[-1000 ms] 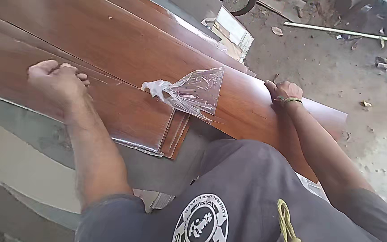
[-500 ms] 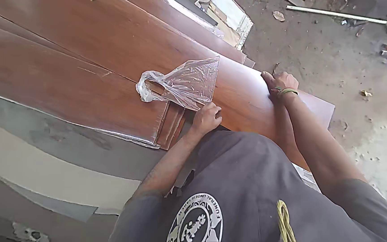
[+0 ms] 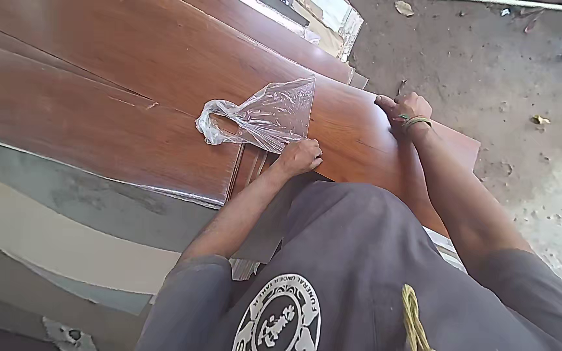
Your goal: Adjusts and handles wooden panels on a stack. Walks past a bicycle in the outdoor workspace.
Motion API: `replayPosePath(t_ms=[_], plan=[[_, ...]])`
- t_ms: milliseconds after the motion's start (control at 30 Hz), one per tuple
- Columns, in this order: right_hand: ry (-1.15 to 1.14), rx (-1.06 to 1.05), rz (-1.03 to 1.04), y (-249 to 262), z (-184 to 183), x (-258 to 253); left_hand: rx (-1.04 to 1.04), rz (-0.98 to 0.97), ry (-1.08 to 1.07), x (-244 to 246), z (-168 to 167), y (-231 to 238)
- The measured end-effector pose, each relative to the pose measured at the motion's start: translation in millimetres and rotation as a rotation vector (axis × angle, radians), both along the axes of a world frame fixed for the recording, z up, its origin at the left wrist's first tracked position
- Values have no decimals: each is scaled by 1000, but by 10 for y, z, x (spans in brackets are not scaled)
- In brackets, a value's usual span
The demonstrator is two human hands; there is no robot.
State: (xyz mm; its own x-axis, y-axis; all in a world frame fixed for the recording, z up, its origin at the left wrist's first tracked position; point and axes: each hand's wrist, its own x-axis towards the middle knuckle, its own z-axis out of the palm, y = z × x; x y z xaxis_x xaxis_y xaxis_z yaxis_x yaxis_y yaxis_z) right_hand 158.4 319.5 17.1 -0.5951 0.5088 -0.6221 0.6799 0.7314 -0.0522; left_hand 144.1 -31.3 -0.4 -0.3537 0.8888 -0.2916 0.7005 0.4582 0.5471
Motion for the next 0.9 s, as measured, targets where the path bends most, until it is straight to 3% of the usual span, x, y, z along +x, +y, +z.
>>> replayPosePath(t_ms=[200, 533, 633, 733, 900], plan=[[-5, -2, -31, -17, 5, -8, -3, 50, 28, 81, -105, 2], [-27, 34, -8, -47, -27, -61, -49, 335, -21, 216, -295, -13], [-29, 33, -20, -59, -29, -41, -25, 404, -131, 100, -286, -88], [-29, 26, -27, -46, -8, -42, 52, 339, -239, -11, -266, -172], [-16, 12, 13, -22, -8, -40, -66, 237, -126, 27, -192, -63]])
